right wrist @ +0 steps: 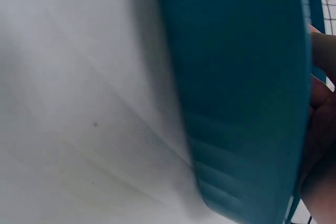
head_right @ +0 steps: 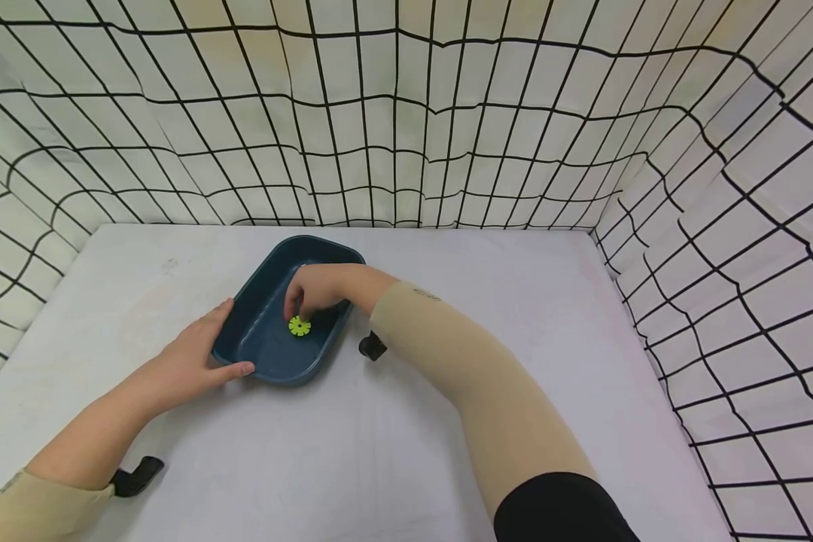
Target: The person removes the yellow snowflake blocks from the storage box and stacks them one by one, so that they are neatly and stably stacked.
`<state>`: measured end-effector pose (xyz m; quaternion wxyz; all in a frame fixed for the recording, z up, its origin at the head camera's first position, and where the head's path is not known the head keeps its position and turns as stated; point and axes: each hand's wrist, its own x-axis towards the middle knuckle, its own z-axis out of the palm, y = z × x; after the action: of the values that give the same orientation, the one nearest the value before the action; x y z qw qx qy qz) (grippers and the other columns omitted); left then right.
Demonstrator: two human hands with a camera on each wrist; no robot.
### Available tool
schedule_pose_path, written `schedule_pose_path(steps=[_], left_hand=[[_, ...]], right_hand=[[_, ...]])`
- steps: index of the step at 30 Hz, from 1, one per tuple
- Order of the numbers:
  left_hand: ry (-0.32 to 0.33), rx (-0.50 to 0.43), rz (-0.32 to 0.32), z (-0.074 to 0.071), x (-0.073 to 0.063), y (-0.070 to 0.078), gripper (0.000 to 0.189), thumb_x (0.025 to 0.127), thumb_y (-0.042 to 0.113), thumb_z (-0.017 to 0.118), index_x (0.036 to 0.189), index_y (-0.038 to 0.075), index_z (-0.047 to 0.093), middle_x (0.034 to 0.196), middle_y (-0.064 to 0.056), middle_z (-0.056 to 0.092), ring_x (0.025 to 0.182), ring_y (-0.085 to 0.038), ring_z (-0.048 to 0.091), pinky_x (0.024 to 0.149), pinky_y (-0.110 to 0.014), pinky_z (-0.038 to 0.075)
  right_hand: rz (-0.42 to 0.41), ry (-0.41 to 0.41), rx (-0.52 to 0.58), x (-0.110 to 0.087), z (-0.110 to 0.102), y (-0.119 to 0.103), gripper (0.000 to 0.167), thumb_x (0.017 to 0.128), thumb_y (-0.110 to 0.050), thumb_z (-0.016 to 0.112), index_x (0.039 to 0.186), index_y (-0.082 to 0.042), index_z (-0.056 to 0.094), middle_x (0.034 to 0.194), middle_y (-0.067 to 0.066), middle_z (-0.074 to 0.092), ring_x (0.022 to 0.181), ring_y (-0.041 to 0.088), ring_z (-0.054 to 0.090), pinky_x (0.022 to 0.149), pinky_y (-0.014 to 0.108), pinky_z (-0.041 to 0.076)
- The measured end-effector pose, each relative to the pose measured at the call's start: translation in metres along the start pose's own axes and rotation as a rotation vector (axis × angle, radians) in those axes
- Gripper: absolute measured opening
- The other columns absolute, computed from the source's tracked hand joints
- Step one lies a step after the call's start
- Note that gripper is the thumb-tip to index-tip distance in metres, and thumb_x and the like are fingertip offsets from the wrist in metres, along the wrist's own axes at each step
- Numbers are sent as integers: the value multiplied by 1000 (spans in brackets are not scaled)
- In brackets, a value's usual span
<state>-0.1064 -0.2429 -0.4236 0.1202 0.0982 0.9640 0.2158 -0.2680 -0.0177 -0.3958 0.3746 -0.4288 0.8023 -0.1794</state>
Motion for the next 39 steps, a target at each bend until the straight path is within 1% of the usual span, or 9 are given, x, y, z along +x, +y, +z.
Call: schedule_pose_path(steps=[6, 13, 16, 22, 26, 29, 32, 36, 39], left_hand=[[2, 1, -7, 1, 1, 1, 123, 80, 74, 63, 158, 2, 0, 161, -28, 12, 145, -49, 16, 111, -68, 22], [0, 1, -13, 0, 0, 1, 125, 79, 76, 61, 158, 2, -1, 161, -29, 12, 145, -50, 16, 110, -69, 22], [3, 5, -14, 0, -1, 1, 125, 79, 76, 62, 158, 1, 1, 161, -29, 13, 145, -50, 17, 110, -69, 23], [8, 1, -7, 0, -2, 1, 123, 80, 74, 63, 158, 2, 0, 161, -28, 12, 145, -49, 16, 111, -68, 22], [10, -7, 1, 0, -2, 1, 122, 81, 73, 63, 159, 3, -1, 162, -27, 11, 146, -48, 15, 111, -68, 22], [11, -8, 2, 0, -2, 1, 122, 81, 73, 63, 159, 3, -1, 162, -26, 10, 146, -48, 15, 111, -68, 22], [9, -9, 3, 1, -1, 0, 122, 81, 73, 63, 158, 3, -1, 162, -27, 10, 146, -48, 14, 111, -68, 21], [1, -9, -1, 2, 0, -2, 123, 81, 75, 62, 159, 3, -2, 162, -26, 10, 147, -47, 13, 112, -67, 20], [1, -9, -7, 2, 0, -3, 123, 81, 75, 61, 159, 4, -3, 163, -25, 9, 147, -47, 13, 112, -67, 20]], right_hand=[[12, 35, 53, -14, -13, 4, 21, 95, -12, 68, 113, -18, 76, 109, -10, 70, 102, 4, 63, 89, 19, 49], [-18, 86, 128, -31, -33, 9, 22, 94, -13, 68, 114, -17, 76, 113, -9, 70, 109, 6, 61, 94, 23, 49], [-6, 104, 159, -38, -39, 12, 22, 95, -14, 68, 114, -19, 77, 114, -10, 70, 111, 5, 60, 96, 25, 48], [34, 173, 137, -61, -48, 25, 22, 94, -23, 69, 114, -26, 76, 113, -16, 69, 110, 6, 59, 93, 29, 49], [66, 210, 195, -83, -50, 39, 24, 94, -23, 69, 116, -26, 76, 113, -13, 70, 103, 20, 59, 80, 31, 49], [100, 229, 253, -99, -47, 55, 24, 94, -22, 69, 117, -24, 75, 110, -8, 71, 97, 29, 55, 72, 32, 43], [140, 236, 268, -112, -39, 73, 26, 94, -22, 69, 119, -21, 75, 106, -4, 72, 87, 27, 52, 68, 31, 41], [183, 234, 324, -128, -23, 97, 27, 94, -18, 68, 121, -15, 73, 101, 1, 70, 68, 18, 45, 64, 30, 39], [201, 236, 391, -136, -12, 113, 27, 94, -15, 67, 121, -12, 73, 96, 5, 66, 62, 15, 41, 63, 32, 36]])
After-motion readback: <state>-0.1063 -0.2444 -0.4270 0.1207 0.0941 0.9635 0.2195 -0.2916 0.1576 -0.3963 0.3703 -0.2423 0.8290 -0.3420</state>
